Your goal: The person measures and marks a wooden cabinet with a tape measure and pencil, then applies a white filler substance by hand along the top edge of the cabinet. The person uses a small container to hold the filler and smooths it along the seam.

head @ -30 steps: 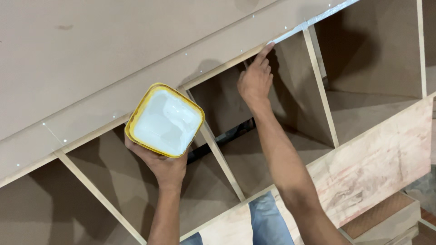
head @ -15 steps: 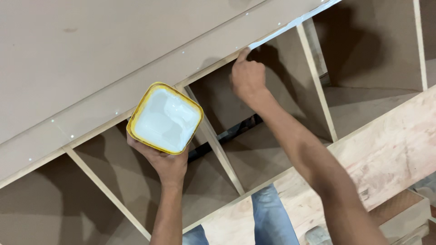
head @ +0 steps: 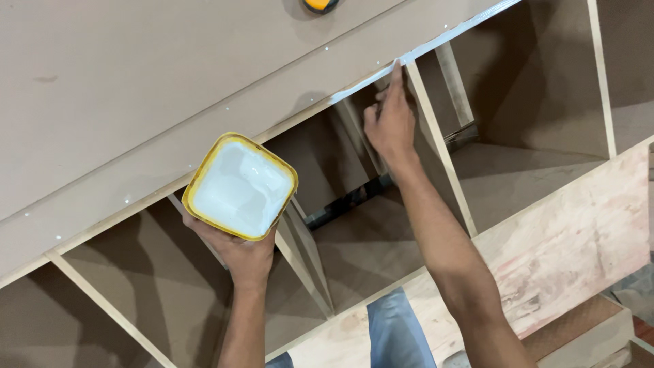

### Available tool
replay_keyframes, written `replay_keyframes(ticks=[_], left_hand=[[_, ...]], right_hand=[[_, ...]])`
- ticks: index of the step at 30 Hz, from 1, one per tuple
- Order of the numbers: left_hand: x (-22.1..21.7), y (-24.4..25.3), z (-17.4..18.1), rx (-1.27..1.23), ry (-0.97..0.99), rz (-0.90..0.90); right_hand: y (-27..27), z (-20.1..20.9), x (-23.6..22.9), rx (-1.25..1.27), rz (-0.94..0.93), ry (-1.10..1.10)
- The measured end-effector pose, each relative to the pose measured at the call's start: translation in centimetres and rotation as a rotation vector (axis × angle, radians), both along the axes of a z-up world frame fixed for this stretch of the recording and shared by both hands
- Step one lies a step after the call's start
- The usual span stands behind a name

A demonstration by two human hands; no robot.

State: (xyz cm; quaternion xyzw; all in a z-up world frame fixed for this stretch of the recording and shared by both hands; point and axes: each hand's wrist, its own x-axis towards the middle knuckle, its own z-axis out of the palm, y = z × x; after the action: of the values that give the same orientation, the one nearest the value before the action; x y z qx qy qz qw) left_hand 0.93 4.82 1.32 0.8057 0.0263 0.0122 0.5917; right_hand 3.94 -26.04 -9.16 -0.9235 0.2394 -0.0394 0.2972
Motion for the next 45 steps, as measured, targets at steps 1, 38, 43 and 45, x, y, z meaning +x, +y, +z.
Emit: replay_keyframes(ticks=[1, 38, 43, 45], left_hand=[[0.0, -0.3, 0.0, -0.062, 0.017, -0.001], [-1.3, 0.4, -0.9, 0.051, 0.027, 0.024], [-1.2, 1.3, -1.0, 0.05, -0.009, 0.024], [-1.3, 1.6, -0.9, 0.077, -0.023, 0.025]], right_hand=[[0.3, 0.0, -0.1, -0.01, 0.02, 0.019], [5.0, 0.1, -2.4, -0.155, 0.392, -0.127], [1.8, 0.2, 0.1, 0.118, 0.017, -0.081], [2.2, 0.1, 0.4, 0.13, 0.001, -0.04]])
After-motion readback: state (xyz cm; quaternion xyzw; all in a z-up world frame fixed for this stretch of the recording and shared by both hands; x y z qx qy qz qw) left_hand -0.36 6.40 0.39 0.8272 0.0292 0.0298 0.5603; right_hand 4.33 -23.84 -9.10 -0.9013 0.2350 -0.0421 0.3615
